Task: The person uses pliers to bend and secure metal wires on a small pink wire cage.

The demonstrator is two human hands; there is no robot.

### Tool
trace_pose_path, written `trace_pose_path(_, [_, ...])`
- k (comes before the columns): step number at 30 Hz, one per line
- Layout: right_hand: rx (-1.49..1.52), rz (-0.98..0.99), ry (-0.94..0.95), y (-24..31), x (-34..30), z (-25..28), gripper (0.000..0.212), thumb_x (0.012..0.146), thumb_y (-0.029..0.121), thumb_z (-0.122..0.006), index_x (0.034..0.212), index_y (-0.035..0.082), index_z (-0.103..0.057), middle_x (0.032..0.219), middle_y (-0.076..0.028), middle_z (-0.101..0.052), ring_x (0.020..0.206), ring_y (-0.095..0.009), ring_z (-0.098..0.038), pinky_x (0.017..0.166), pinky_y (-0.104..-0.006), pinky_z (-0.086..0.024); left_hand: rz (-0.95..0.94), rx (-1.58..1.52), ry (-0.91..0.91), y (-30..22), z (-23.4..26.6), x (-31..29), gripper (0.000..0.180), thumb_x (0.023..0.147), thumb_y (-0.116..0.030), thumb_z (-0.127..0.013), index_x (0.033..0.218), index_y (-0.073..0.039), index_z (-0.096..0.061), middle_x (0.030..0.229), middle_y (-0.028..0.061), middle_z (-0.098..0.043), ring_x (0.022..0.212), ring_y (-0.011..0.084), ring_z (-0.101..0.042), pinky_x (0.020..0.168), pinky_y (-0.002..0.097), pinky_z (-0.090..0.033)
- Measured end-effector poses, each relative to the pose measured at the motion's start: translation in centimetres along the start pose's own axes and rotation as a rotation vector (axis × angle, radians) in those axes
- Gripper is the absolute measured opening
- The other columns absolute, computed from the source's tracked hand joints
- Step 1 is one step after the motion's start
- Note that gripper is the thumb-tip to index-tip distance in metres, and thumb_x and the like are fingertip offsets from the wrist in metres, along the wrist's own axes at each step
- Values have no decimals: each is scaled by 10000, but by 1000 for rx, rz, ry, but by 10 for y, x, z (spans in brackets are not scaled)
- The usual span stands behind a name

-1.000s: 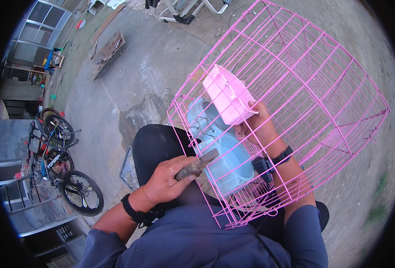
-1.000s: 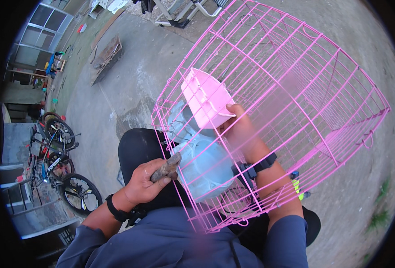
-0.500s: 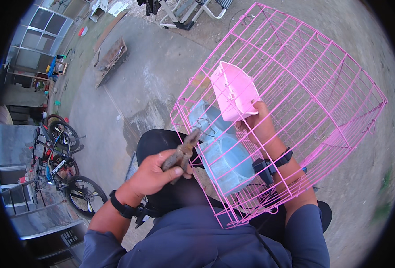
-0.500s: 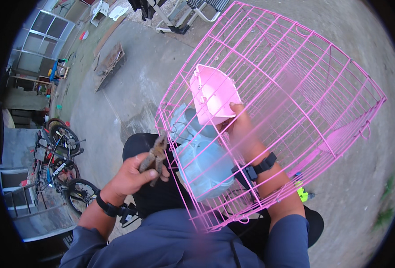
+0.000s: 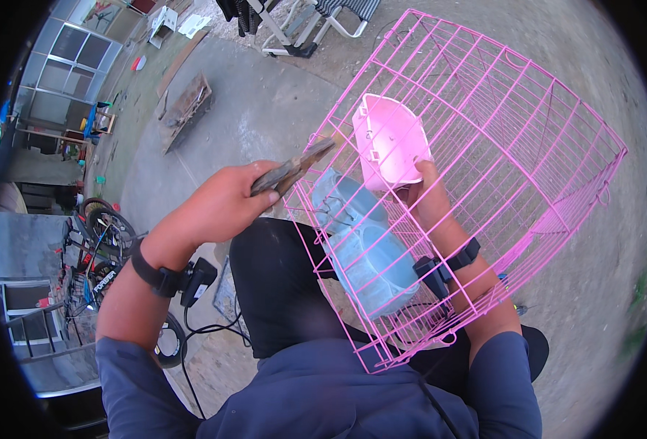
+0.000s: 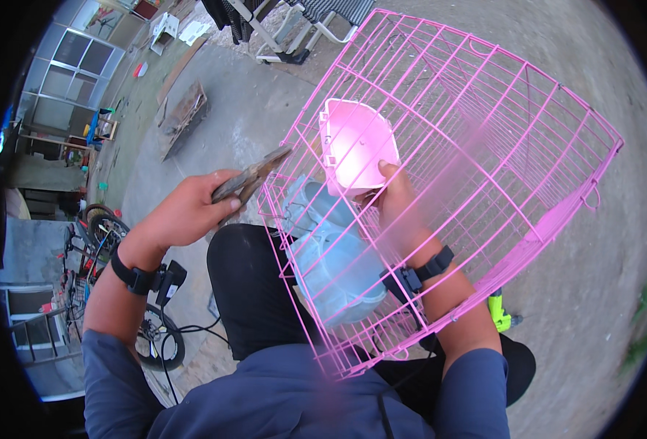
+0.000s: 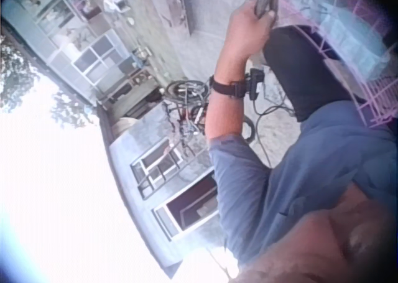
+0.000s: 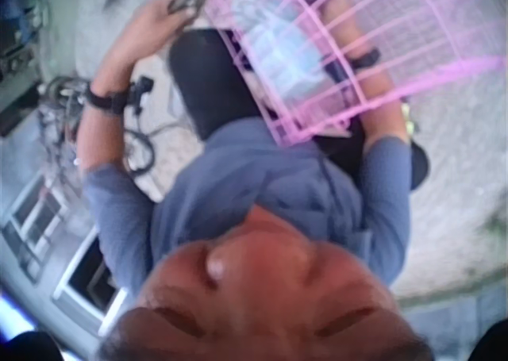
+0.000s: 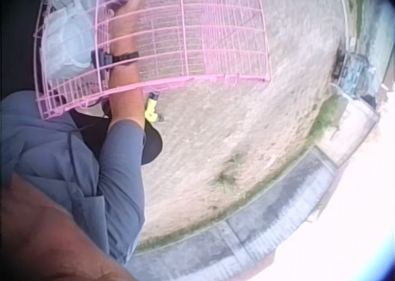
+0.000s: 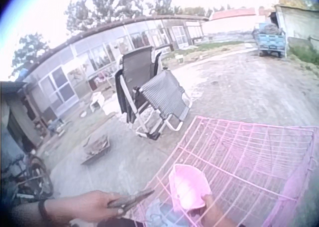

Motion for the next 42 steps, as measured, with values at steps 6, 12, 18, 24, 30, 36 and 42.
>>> trace_pose_path(6, [-46, 48, -21, -5, 10, 15, 560, 996, 303, -381, 1409, -70, -445, 1239, -209, -661, 1060, -283, -717, 883, -404, -622, -155, 218, -54, -16, -2, 25, 340, 952, -108, -631, 1285, -42, -628, 916, 147, -686, 836, 280, -638, 813, 394, -505])
trace_pose_path(12, [10, 82, -36, -3, 4, 10, 433, 1036, 320, -480, 1321, -4, -514, 1018, -122, -675, 827, -200, -689, 689, -339, -582, -134, 250, -3, -23, -2, 35, 334, 944, -119, -635, 1268, -39, -631, 897, 149, -676, 824, 273, -633, 804, 394, -504])
trace_pose_path(18, [-37, 84, -38, -5, 6, 15, 470, 1027, 318, -494, 1375, 2, -488, 1045, -117, -671, 852, -196, -692, 726, -344, -600, -125, 220, 34, -34, 2, 40, 293, 939, -166, -630, 1196, -28, -651, 881, 181, -669, 831, 324, -636, 792, 423, -506])
trace_pose_path(24, [-21, 106, -54, -3, 4, 8, 449, 983, 219, -432, 1293, -82, -554, 1058, -176, -719, 865, -237, -741, 664, -346, -625, -75, 174, 63, -38, 2, 39, 258, 967, -199, -633, 1144, -11, -650, 820, 137, -663, 764, 264, -639, 739, 397, -511])
trace_pose_path(30, [-23, 88, -28, -9, 5, 14, 422, 1026, 259, -442, 1314, -42, -511, 1009, -163, -696, 793, -219, -707, 681, -342, -598, 18, 1, 133, -41, -1, 35, 247, 1026, -257, -609, 1066, -16, -648, 763, 55, -662, 661, 159, -646, 614, 349, -517])
trace_pose_path(36, [0, 46, 22, -13, 4, 10, 427, 989, 246, -440, 1208, -86, -594, 946, -162, -717, 800, -231, -713, 681, -346, -594, 87, -251, 204, -29, -9, 29, 272, 1055, -303, -592, 1019, -35, -627, 775, 24, -672, 613, 112, -642, 530, 289, -509])
trace_pose_path(42, [97, 14, 77, -18, 8, 9, 433, 973, 217, -440, 1240, -93, -583, 1012, -188, -721, 843, -238, -725, 713, -344, -609, 138, -498, 291, -12, -17, 33, 295, 1052, -350, -609, 1099, -59, -606, 824, 47, -697, 617, 108, -659, 468, 248, -468])
Point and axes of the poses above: each hand's wrist, its own x-axis towards the middle knuckle, its own z-axis out of the back of the hand, y = z × x, the point moved 2 cm from there along x, towards the middle knuckle
